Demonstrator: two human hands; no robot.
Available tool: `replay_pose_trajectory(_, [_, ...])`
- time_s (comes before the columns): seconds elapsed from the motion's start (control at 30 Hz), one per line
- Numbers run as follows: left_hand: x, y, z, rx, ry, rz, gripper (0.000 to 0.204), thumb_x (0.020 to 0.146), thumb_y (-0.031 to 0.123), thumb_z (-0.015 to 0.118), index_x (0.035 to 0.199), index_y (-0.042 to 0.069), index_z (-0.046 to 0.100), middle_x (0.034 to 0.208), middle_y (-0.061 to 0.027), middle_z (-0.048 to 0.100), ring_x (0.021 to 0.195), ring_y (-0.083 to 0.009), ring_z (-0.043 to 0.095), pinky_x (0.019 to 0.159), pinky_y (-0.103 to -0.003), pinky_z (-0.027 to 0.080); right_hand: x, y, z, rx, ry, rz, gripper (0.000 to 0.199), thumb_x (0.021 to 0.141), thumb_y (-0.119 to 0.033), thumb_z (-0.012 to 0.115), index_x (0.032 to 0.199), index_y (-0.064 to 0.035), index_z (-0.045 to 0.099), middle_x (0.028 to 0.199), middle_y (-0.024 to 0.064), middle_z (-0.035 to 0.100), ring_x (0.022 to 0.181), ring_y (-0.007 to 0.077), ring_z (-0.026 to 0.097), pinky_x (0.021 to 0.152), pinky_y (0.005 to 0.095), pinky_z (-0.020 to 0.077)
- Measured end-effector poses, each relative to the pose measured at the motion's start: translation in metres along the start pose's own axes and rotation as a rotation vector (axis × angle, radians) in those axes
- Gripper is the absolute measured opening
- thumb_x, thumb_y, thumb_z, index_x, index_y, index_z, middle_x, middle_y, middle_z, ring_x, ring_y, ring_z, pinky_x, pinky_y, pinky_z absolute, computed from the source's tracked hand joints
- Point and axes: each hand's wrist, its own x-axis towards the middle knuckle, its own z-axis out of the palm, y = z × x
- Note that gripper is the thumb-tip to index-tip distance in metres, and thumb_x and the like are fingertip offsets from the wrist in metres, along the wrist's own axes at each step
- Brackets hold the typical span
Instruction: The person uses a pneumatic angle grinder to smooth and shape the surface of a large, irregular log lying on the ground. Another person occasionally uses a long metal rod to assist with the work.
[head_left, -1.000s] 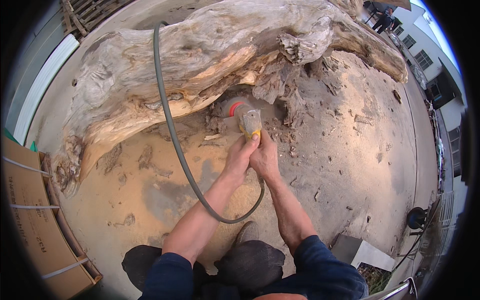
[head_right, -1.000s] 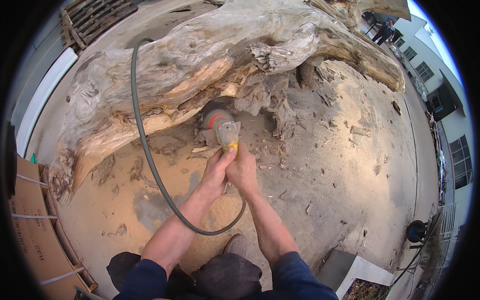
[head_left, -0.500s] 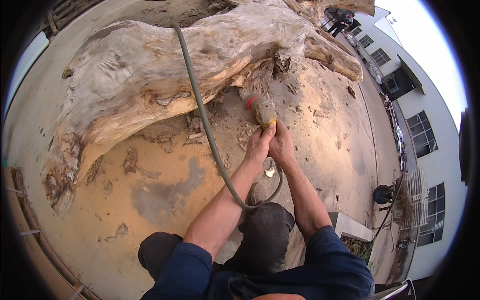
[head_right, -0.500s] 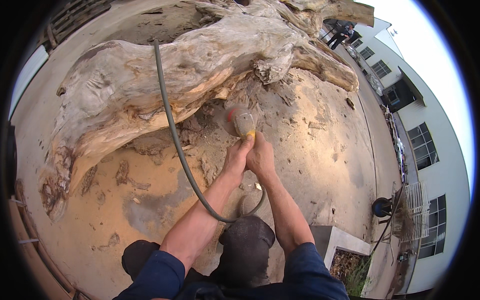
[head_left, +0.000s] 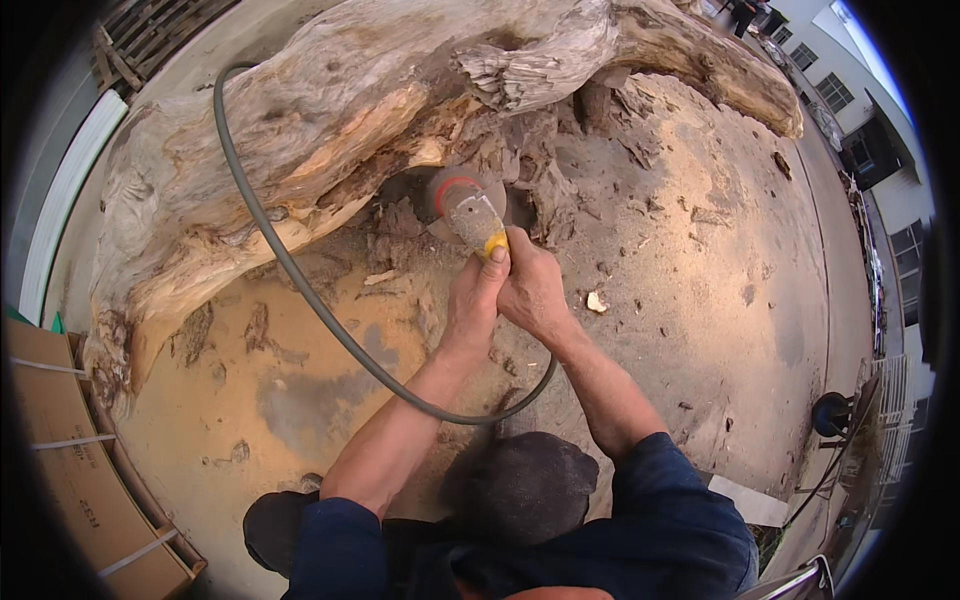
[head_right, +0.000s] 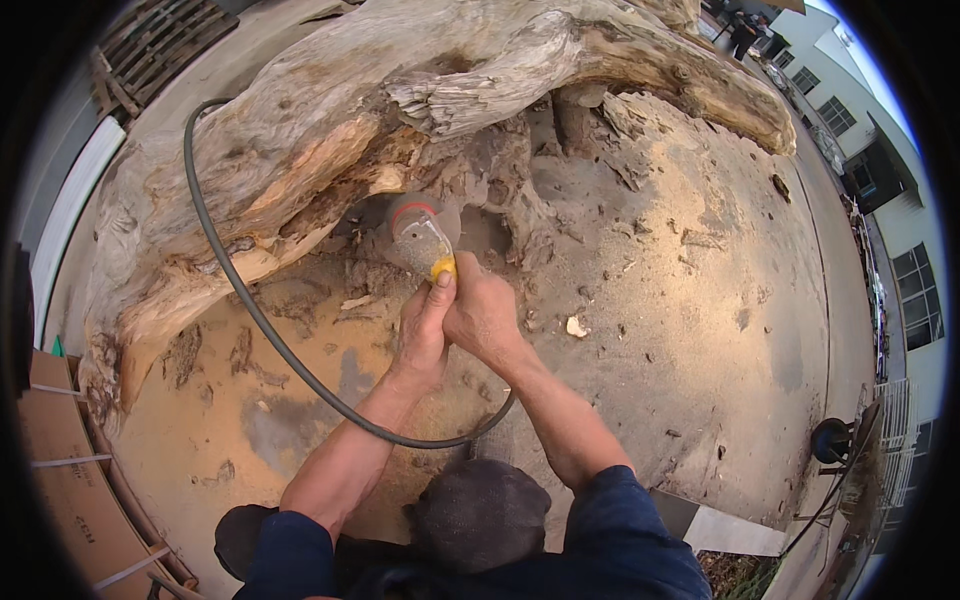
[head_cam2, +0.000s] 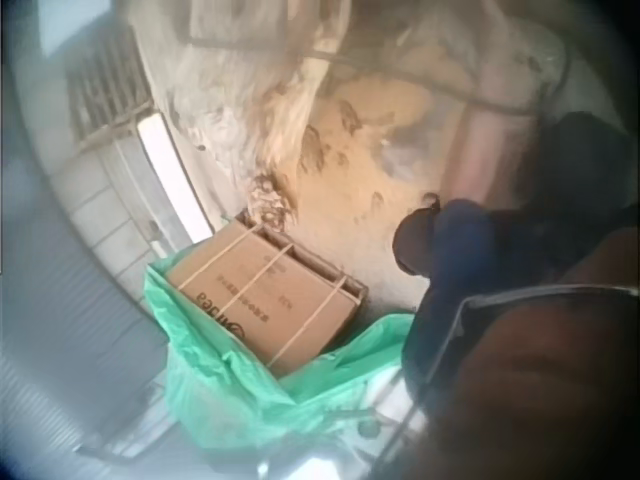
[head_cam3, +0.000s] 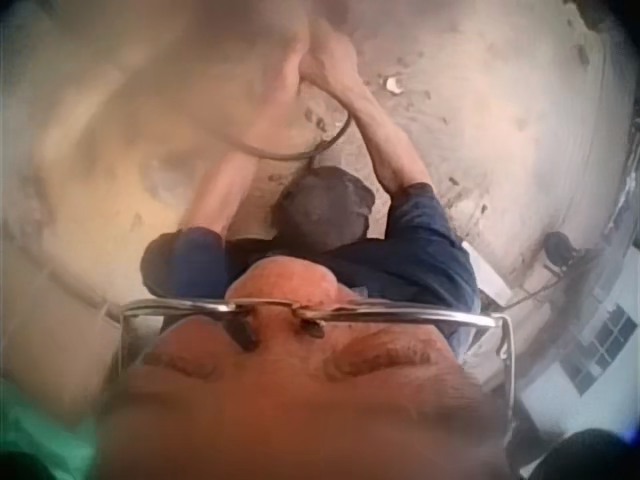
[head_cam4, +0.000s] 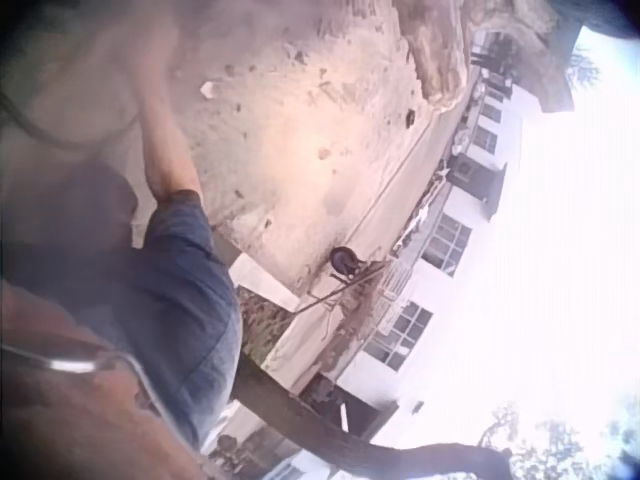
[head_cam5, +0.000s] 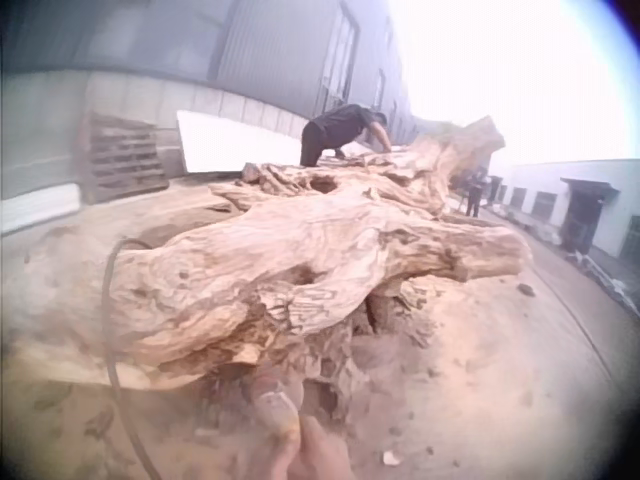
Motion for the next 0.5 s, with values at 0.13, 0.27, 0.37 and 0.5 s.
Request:
replay_pose_trajectory(0.13, [0.022, 0.001, 0.022, 0.044, 0.042, -0.008, 0.064, 0.104, 0.053, 0.054, 0.137, -0.002, 0.053, 0.125, -0.0078, 0.059, 0.117, -0.0161, 0.054, 0.100, -0.032, 0.043, 0.022, 0.019, -0.016, 0.071, -0.011, -0.073, 0.026, 0.092, -0.024, 0.064, 0.097, -0.0030, 0.051, 0.077, 0.0228, 0.065, 0.071, 0.0474, 0.065, 0.060, 0.0540, 0.0494])
replay_pose_trajectory(0.27, [0.043, 0.002, 0.039, 0.025, 0.089, 0.016, 0.054, 0.106, 0.047, 0.053, 0.132, -0.001, 0.055, 0.124, -0.0069, 0.060, 0.116, -0.0151, 0.056, 0.099, -0.033, 0.045, 0.047, 0.028, -0.031, 0.116, -0.015, -0.108, 0.025, 0.091, -0.022, 0.064, 0.097, -0.0019, 0.051, 0.080, 0.0235, 0.065, 0.072, 0.0469, 0.065, 0.061, 0.0534, 0.0498])
replay_pose_trajectory(0.37, [0.055, 0.004, 0.054, 0.009, 0.132, 0.042, 0.053, 0.106, 0.045, 0.054, 0.132, -0.001, 0.056, 0.123, -0.0065, 0.060, 0.114, -0.0143, 0.057, 0.098, -0.032, 0.046, 0.059, 0.039, -0.036, 0.105, -0.021, -0.114, 0.025, 0.091, -0.021, 0.065, 0.098, -0.0013, 0.051, 0.081, 0.0237, 0.065, 0.073, 0.0473, 0.065, 0.062, 0.0534, 0.0503])
replay_pose_trajectory(0.5, [0.073, -0.003, 0.056, 0.024, 0.154, 0.060, 0.059, 0.104, 0.049, 0.057, 0.135, -0.002, 0.056, 0.120, -0.0062, 0.060, 0.112, -0.0134, 0.056, 0.097, -0.030, 0.045, 0.074, 0.048, -0.040, 0.116, 0.004, -0.120, 0.027, 0.090, -0.021, 0.065, 0.100, -0.0001, 0.052, 0.083, 0.0245, 0.066, 0.074, 0.0480, 0.066, 0.063, 0.0540, 0.0508])
